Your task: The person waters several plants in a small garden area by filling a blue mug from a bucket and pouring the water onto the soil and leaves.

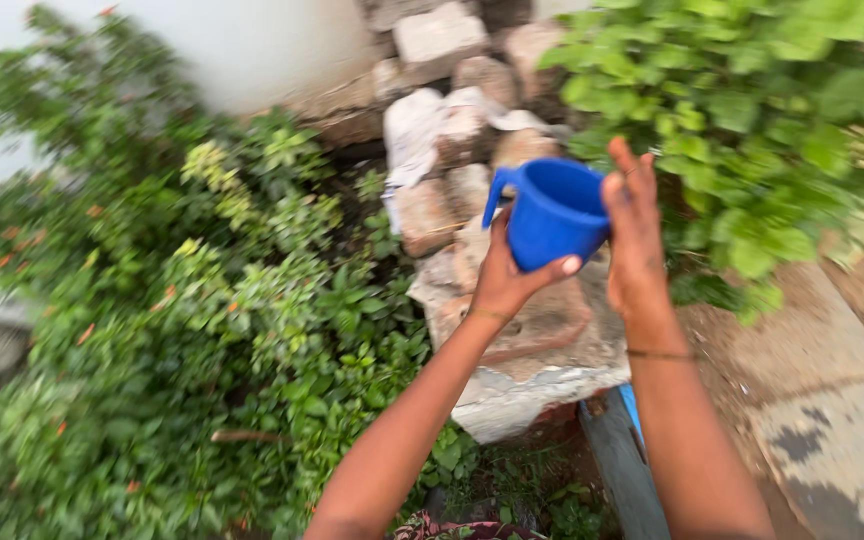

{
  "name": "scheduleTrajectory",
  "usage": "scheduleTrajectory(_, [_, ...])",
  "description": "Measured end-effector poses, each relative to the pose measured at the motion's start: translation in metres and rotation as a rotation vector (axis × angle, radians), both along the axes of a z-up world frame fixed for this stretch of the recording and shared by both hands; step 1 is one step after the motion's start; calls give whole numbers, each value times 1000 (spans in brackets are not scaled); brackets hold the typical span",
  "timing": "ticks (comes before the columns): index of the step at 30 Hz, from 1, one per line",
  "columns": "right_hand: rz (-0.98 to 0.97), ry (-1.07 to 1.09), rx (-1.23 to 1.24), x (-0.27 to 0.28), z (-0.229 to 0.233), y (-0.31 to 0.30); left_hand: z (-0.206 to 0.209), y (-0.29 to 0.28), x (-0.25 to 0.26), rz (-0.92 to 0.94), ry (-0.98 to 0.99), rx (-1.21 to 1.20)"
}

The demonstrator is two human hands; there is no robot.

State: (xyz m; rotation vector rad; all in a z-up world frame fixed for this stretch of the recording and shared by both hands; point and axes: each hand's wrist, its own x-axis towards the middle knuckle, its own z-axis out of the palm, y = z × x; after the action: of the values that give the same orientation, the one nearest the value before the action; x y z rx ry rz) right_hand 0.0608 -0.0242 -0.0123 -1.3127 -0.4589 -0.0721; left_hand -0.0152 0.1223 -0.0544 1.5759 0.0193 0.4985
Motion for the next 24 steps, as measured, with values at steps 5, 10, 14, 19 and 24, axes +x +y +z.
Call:
scheduleTrajectory(5, [184, -347, -365, -71, 3, 79, -36, 59, -102, 107, 190, -276])
scheduleTrajectory(10, [364, -779, -514, -160, -19, 161, -91, 112, -234, 319, 193, -433])
scheduleTrajectory(14, [687, -813, -620, -247, -45, 211, -137, 130, -345, 564, 213, -474])
scheduleTrajectory(19, [975, -882, -628, -357, -72, 250, -170, 127, -458, 856, 251, -671])
scheduleTrajectory(24, [1165, -866, -841, -455, -90, 275, -199, 115, -543, 1102, 279, -812])
